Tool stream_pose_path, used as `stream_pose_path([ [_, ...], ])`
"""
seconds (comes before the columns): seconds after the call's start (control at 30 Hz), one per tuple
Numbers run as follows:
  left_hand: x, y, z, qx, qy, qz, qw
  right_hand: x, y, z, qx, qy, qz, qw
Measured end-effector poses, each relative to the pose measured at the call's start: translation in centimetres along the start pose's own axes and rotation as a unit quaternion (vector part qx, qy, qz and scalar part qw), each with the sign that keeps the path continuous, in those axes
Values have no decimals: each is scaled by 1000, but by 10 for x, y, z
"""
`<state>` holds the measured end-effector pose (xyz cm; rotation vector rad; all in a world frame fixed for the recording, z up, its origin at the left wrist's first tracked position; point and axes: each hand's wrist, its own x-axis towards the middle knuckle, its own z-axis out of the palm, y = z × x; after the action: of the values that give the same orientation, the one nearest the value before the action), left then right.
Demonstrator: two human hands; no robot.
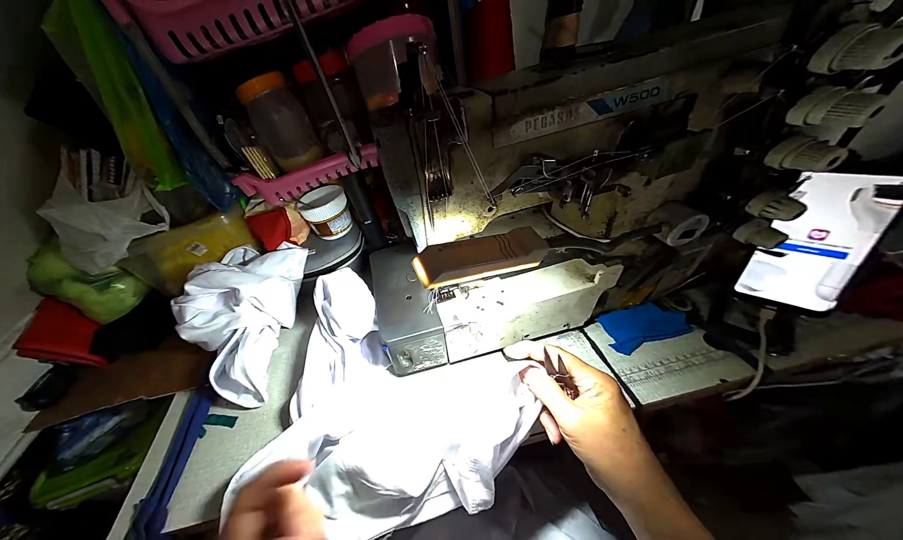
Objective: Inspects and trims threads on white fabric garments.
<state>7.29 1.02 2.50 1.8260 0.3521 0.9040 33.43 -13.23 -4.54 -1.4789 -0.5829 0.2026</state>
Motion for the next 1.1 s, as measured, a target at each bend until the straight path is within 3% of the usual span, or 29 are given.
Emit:
stream_pose_path([
  [0.13,7,-17,92,245,-27,48,968,-4,-10,-2,-54,-15,-45,997],
  [0.2,18,-28,117,290,-25,76,954,-5,-17,-9,-58,-48,-46,996],
  [0.27,32,-39,125,194,-6,62,979,-5,-23,-17,-16,-96,-31,995],
  [0.33,42,-39,122,-15,-38,-37,998,-4,-26,-25,58,-133,10,989],
  [0.43,44,-24,118,-250,-33,-229,940,-5,-20,-25,61,-104,15,993],
  [0.53,44,-13,116,-326,17,-320,889,-7,-9,-19,-122,-43,-137,982],
  [0.67,44,-12,114,-360,42,-310,879,-26,-22,-13,-282,-5,-254,925],
  [0.9,38,-11,117,-319,-8,-286,903,-37,-34,-13,-353,-14,-284,891],
  [1.0,34,-19,117,-293,-66,-241,923,-33,-32,-10,-269,-32,-271,924],
  [1.1,33,-23,118,-288,-87,-226,926,-30,-34,-16,-52,-119,-179,975],
])
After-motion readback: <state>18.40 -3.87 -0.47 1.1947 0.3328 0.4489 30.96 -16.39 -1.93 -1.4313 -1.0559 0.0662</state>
